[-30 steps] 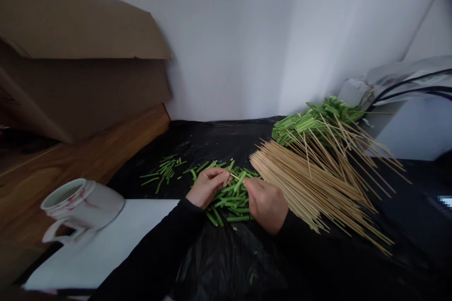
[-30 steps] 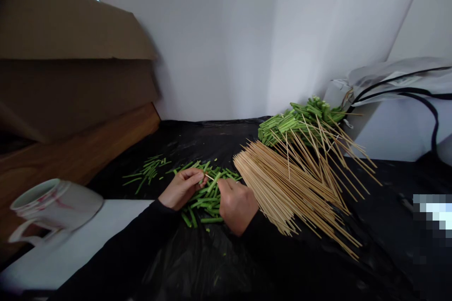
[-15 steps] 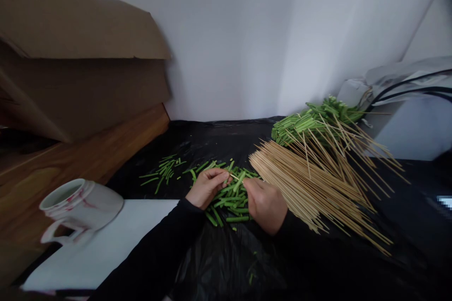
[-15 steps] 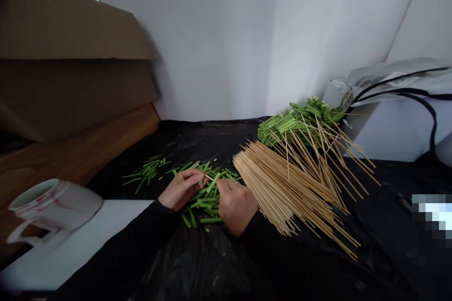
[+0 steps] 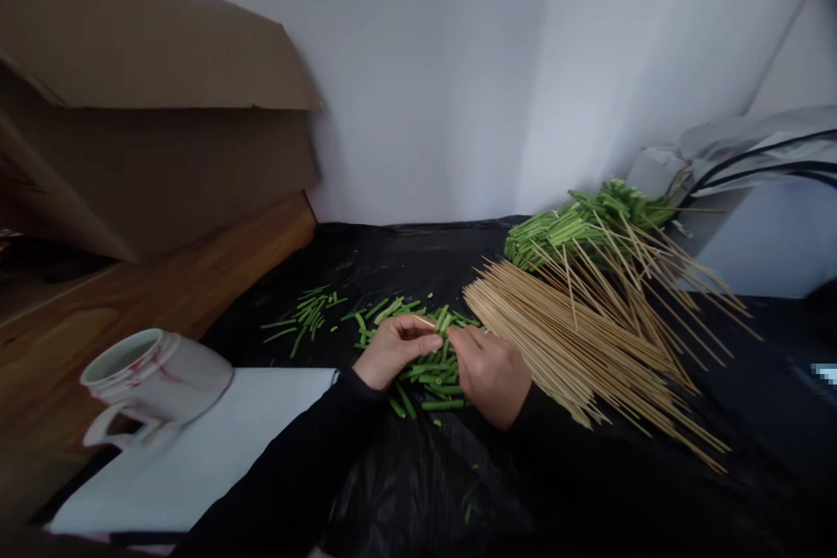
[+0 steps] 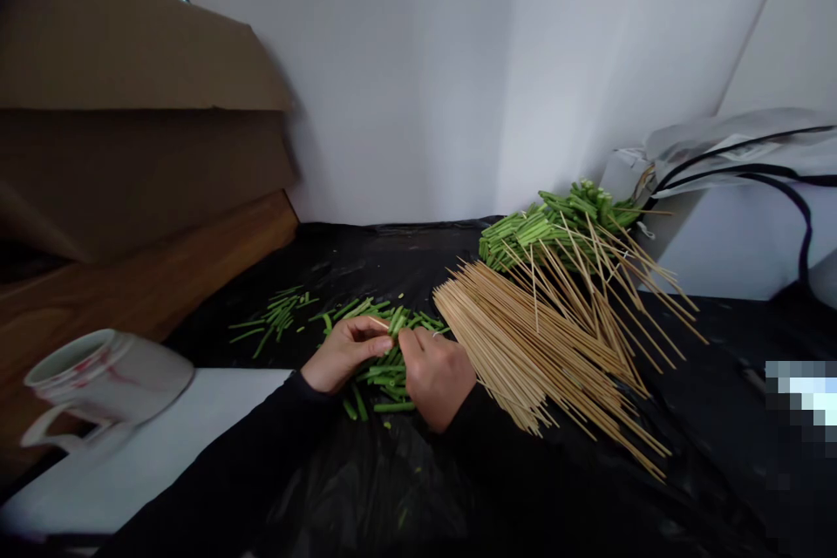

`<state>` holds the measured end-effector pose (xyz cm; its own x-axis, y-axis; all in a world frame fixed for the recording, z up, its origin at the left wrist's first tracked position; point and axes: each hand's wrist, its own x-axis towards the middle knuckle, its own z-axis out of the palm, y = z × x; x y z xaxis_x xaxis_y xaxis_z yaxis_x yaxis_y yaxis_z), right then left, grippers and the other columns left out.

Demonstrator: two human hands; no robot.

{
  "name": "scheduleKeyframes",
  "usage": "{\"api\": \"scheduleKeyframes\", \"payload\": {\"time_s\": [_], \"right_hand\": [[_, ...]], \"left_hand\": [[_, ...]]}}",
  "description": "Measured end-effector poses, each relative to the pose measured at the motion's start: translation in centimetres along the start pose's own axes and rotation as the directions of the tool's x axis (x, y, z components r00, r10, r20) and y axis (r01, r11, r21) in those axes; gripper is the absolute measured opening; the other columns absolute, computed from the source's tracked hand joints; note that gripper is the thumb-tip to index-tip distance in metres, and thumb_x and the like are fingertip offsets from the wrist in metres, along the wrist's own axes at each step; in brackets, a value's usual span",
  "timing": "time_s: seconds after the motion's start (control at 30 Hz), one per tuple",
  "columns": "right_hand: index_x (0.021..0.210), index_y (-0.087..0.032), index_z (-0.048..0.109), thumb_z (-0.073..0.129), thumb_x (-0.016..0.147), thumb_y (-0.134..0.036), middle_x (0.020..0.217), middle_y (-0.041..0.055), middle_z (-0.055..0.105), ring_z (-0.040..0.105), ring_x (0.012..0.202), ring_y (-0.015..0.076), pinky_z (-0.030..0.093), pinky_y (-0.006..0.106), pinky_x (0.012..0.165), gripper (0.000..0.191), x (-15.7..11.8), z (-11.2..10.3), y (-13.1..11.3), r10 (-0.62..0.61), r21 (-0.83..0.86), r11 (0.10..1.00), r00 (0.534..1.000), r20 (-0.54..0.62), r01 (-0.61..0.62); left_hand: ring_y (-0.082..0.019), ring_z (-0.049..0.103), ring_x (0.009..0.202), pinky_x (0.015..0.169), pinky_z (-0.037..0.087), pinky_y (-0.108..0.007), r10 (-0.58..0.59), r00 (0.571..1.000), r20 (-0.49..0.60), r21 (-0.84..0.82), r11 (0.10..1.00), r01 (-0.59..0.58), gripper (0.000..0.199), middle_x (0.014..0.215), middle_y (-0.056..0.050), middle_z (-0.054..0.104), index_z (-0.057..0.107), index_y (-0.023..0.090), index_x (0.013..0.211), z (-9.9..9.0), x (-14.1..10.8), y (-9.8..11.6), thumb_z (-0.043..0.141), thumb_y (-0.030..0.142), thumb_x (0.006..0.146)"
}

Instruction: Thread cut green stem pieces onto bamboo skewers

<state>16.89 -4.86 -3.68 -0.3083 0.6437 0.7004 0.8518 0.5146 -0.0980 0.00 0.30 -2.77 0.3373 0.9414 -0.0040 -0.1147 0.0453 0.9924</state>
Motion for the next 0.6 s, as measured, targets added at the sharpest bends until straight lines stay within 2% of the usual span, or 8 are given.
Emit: {"api": "scheduleKeyframes", "payload": {"time_s": [0.2,0.33,0.4,0.47,0.6], "right_hand": [[0.098,-0.013,0.061,0.045,0.089,-0.011,0.073,0.0029,0.057,0.050,0.064,0.0175,0.029,0.031,0.059,0.019,-0.1,0.1,0.3,-0.092,-0.078,0.993,0.996,-0.010,0.091],[0.096,-0.014,0.062,0.043,0.089,-0.010,0.071,0.0027,0.057,0.049,0.061,0.0164,0.028,0.031,0.058,0.021,0.1,0.0,0.7,-0.065,-0.085,0.995,0.997,-0.041,0.061],[0.094,-0.014,0.063,0.042,0.089,-0.010,0.069,0.0025,0.057,0.048,0.060,0.0156,0.027,0.031,0.057,0.022,0.2,-0.1,1.1,-0.040,-0.099,0.995,0.997,-0.070,0.033],[0.092,-0.015,0.064,0.042,0.089,-0.010,0.069,0.0024,0.057,0.047,0.059,0.0150,0.026,0.031,0.056,0.022,0.3,-0.2,1.5,-0.019,-0.117,0.993,0.996,-0.083,0.009],[0.089,-0.015,0.065,0.043,0.088,-0.011,0.068,0.0027,0.057,0.047,0.059,0.0144,0.025,0.031,0.055,0.022,0.4,-0.3,1.9,0.006,-0.136,0.991,0.998,-0.055,-0.014]], "left_hand": [[-0.008,0.052,0.054,0.056,0.042,-0.022,0.007,1.000,0.011,0.041,0.999,-0.007,0.026,0.063,0.000,0.066,0.072,0.013,0.072,0.3,-0.2,0.2,0.086,0.027,0.056],[-0.011,0.057,0.061,0.059,0.043,-0.023,0.028,1.000,0.009,0.047,0.999,-0.028,0.032,0.071,-0.002,0.069,0.073,0.015,0.085,0.0,0.0,0.5,0.083,0.032,0.060],[-0.013,0.057,0.062,0.061,0.043,-0.024,0.043,0.999,-0.030,0.136,0.990,-0.039,0.031,0.070,-0.003,0.069,0.073,0.014,0.085,-0.5,0.2,0.7,0.078,0.039,0.066],[-0.013,0.055,0.059,0.060,0.042,-0.025,0.070,0.994,-0.085,0.283,0.958,-0.043,0.030,0.064,-0.003,0.067,0.074,0.013,0.076,-1.1,0.4,0.9,0.074,0.043,0.070],[-0.015,0.053,0.058,0.057,0.039,-0.026,0.144,0.986,-0.089,0.545,0.836,-0.073,0.027,0.062,-0.003,0.066,0.073,0.015,0.066,-2.0,0.5,0.6,0.073,0.042,0.069]]}}
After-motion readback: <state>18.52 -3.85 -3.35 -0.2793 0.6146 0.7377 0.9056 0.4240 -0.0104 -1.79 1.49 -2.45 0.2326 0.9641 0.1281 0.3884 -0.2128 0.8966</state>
